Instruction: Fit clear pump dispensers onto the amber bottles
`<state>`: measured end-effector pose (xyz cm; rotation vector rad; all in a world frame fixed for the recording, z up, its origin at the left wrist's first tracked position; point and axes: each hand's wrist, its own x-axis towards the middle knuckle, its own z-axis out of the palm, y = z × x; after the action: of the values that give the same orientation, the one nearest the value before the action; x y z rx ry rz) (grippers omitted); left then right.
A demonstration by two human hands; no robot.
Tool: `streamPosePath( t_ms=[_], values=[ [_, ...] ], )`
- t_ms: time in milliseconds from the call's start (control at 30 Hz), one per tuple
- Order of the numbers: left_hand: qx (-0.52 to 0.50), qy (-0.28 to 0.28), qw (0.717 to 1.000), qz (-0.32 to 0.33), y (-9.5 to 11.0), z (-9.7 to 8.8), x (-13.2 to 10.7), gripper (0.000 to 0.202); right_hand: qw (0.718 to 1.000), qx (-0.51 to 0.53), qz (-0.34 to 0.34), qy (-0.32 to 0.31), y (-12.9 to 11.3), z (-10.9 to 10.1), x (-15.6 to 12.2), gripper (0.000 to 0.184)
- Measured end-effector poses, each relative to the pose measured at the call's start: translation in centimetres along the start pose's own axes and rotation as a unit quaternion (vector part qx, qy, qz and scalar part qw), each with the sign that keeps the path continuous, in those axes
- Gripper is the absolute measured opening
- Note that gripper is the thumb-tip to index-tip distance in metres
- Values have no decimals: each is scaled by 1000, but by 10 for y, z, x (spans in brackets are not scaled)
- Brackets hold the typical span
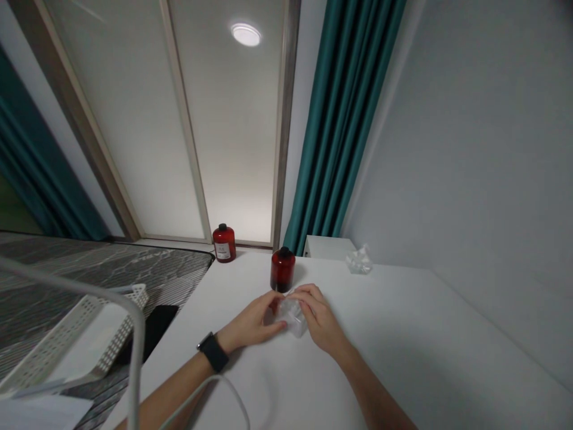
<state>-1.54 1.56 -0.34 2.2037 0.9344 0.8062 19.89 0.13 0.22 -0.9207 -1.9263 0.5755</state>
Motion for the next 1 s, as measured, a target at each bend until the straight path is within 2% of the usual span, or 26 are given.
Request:
streamPosePath(
  t_ms=[67, 233, 367, 433, 500, 600, 700, 800, 1000],
  values=[
    [2, 8, 1000, -6, -1, 3, 1, 36, 1000, 28, 13, 5, 2, -2, 1, 27],
    [24, 24, 999, 19, -3, 8, 0, 61, 996, 68, 63, 12, 6, -1, 0, 23],
    [54, 21, 998, 22, -3, 9, -2, 64, 996, 70, 63, 2, 4, -4, -1, 27],
    [58, 26, 998, 9, -3, 10, -3, 64, 997, 53, 57, -21, 2, -11, -2, 37],
    [62, 25, 998, 11, -3, 10, -3, 65, 996, 27, 62, -62, 0, -19, -3, 56],
    [68, 10, 997, 41, -2, 9, -2, 67, 987, -1, 109, -114, 0, -31, -5, 81],
    [70, 0, 996, 59, 1, 5, -2, 62, 981, -21, 130, -140, 1, -35, -6, 72],
    [59, 2, 997, 43, 3, 4, -2, 59, 983, -25, 114, -143, 2, -33, -6, 61],
    [26, 16, 999, 20, 3, 9, -1, 61, 989, -19, 92, -117, 3, -28, -8, 61]
  ],
)
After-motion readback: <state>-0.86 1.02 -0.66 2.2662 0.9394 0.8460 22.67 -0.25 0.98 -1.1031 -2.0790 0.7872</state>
